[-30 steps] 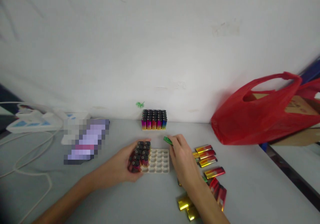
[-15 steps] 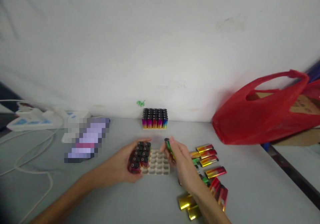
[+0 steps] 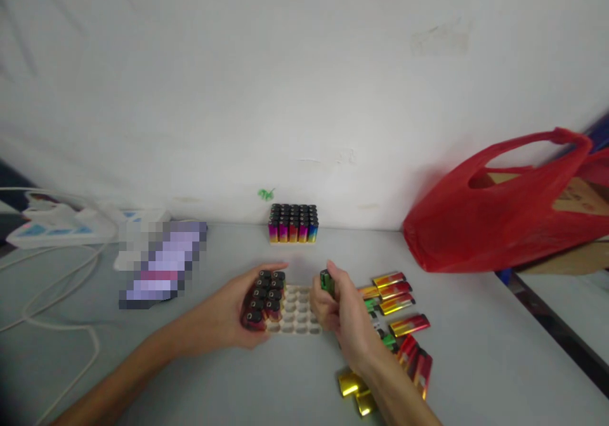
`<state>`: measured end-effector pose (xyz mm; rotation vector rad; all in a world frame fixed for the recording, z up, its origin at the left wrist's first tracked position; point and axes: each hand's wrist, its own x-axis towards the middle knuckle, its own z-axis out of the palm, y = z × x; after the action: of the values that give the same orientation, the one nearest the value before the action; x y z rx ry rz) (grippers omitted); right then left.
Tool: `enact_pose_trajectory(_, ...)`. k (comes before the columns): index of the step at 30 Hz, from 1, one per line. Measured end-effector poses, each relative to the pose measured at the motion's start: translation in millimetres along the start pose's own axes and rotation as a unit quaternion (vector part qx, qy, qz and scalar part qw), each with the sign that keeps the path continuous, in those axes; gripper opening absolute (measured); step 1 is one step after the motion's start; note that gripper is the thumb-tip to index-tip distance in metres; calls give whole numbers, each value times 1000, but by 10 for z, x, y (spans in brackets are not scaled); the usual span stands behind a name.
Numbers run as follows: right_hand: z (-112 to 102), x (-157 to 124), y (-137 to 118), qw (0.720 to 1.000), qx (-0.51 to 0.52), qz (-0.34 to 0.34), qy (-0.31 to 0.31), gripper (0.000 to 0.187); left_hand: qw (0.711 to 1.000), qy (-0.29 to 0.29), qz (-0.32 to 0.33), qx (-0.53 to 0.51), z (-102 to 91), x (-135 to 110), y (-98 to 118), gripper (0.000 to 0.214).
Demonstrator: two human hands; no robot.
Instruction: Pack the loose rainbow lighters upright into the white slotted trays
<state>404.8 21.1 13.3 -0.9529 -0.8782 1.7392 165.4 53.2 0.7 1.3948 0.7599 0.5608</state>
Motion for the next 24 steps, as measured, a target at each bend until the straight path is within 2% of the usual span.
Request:
enact_pose_trajectory(5,5,-5,30,998,55,15,-1,59,1000,-2,16,6,1,6,-14,98)
enact_pose_trajectory(9,27,1,29,997,76,-9,8,61,1000,0,16,10,-6,1,-20,98)
enact_pose_trajectory(15,13,21,21,997,75,-12,-8,67,1000,9,13,11,-1,-6,-18,98)
enact_pose_trajectory(24,-21,9,33,996,84,-15,21,59,1000,7,17,9,0,5,-31,97)
